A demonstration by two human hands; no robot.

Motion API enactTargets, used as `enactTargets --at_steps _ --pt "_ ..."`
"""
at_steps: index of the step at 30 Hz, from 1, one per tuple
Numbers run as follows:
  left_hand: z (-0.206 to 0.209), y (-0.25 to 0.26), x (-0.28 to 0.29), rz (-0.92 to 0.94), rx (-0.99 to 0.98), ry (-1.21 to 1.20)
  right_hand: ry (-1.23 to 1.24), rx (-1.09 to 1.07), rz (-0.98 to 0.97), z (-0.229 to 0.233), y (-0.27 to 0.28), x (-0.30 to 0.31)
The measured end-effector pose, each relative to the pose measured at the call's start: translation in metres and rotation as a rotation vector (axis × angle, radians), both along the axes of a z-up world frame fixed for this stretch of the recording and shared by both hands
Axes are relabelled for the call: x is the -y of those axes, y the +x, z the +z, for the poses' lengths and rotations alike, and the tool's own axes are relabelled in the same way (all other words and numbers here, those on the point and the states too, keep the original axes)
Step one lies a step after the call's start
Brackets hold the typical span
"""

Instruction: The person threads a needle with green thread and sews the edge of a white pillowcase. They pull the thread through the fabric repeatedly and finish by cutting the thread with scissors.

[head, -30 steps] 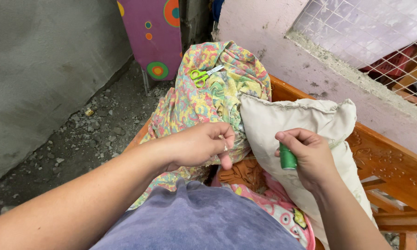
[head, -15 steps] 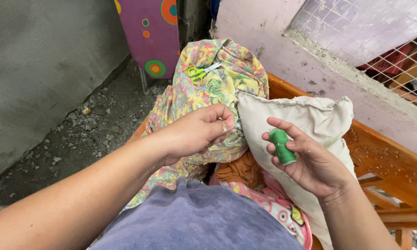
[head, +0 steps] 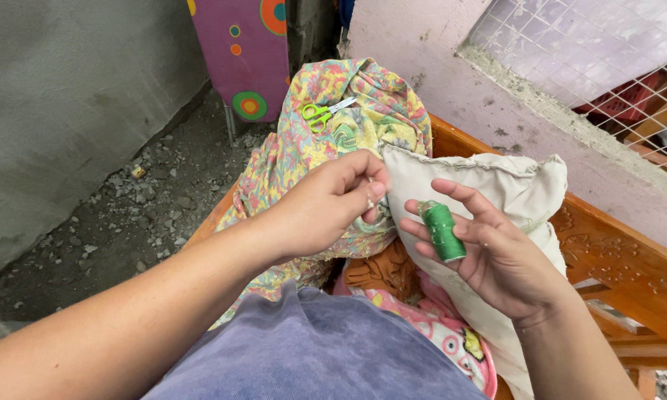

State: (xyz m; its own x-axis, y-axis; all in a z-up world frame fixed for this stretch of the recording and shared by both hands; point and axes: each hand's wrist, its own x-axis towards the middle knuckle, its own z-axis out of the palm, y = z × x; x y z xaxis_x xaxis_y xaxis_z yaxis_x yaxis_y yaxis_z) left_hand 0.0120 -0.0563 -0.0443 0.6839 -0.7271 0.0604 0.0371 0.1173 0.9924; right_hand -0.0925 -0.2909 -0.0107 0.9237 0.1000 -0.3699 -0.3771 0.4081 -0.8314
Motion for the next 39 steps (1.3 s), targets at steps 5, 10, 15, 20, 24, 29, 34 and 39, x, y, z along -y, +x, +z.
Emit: enactTargets --at_steps 5,10,15,20,24,29,34,39 --pt "0.007 -0.002 0.01 0.002 -0.019 -0.03 -0.059 -0.019 0.002 0.002 0.003 0.0" --pt "0.011 -0.016 0.025 0.031 0.136 0.064 -0.061 0.033 -0.057 -0.002 0.004 -0.005" --pt "0.021 -0.027 0.024 0.24 0.345 0.232 -0.098 0.049 -0.21 -0.01 0.005 -0.014" --pt "0.026 -0.031 0.024 0.287 0.53 0.256 -0.103 0.054 -0.193 -0.014 -0.002 -0.023" --pt "0.02 -0.035 0.025 0.285 0.552 0.274 -0.102 0.017 -0.211 -0.019 -0.009 -0.03" --pt "0.01 -0.032 0.019 0.283 0.609 0.363 -0.121 0.072 -0.294 -0.026 -0.006 -0.025" --pt "0.008 -0.032 0.011 0.214 0.561 0.455 -0.198 0.005 -0.288 -0.029 -0.01 -0.015" --pt "0.008 -0.03 0.004 0.149 0.462 0.527 -0.228 -0.003 -0.371 -0.03 -0.012 -0.015"
